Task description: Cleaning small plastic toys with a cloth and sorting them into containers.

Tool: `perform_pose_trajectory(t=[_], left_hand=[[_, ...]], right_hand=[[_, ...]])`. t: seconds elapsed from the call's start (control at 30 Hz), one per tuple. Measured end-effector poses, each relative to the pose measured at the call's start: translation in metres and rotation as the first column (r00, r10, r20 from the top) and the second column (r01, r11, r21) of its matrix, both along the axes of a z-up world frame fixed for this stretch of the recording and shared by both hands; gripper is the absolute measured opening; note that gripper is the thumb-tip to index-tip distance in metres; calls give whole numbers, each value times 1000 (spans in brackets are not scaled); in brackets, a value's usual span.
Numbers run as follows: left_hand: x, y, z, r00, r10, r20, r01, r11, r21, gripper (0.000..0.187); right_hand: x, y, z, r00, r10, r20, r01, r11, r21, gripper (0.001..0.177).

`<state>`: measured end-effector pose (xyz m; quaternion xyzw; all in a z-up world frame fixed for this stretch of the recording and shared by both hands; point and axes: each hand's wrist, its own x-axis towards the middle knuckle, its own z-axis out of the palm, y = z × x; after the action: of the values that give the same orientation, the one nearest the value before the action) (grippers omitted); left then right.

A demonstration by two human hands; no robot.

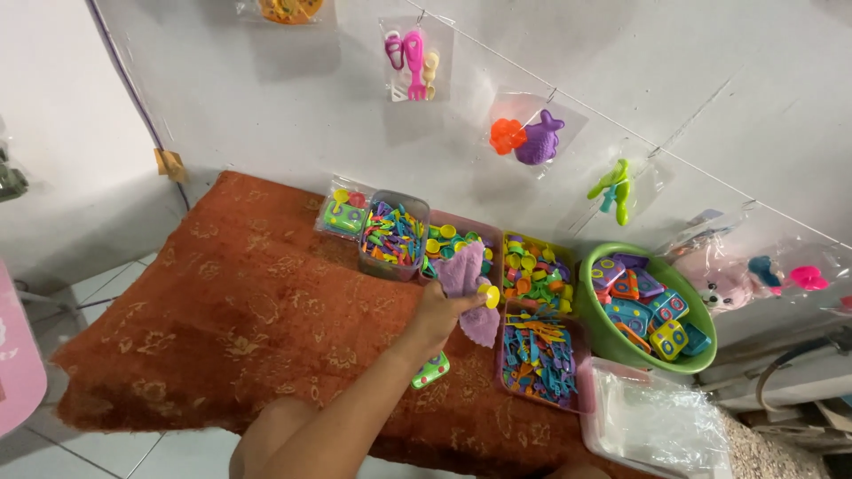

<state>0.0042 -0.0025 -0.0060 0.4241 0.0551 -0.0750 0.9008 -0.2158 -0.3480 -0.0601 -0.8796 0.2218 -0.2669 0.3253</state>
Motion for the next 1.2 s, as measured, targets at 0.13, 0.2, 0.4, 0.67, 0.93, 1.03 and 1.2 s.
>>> perform_pose_trajectory(t=[0.13,0.2,0.4,0.67,0.93,1.03,1.2], left_hand=[[-6,11,7,985,-142,102,137,989,60,23],[-7,9,7,989,-131,62,122,984,131,26],[-14,12,13,992,-117,52,107,980,166,28],[8,14,-15,997,-80,-14,75,968,-241,18],[-3,10,-6,996,-85,8,85,980,-181,19],[-15,12,16,993,-51,107,37,991,127,27],[-17,3,3,937,-147,318,65,965,255,29]], right_hand=[[39,67,44,1000,-12,11,12,1000,-2,19],[81,132,84,944,320,77,-327,886,330,31],[178,211,80,869,473,145,-488,770,411,34],[178,221,89,686,689,234,-694,716,-78,35],[175,217,82,669,701,247,-719,694,-22,34],[182,212,71,753,594,284,-643,755,127,32],[184,205,68,846,434,310,-529,612,588,18]])
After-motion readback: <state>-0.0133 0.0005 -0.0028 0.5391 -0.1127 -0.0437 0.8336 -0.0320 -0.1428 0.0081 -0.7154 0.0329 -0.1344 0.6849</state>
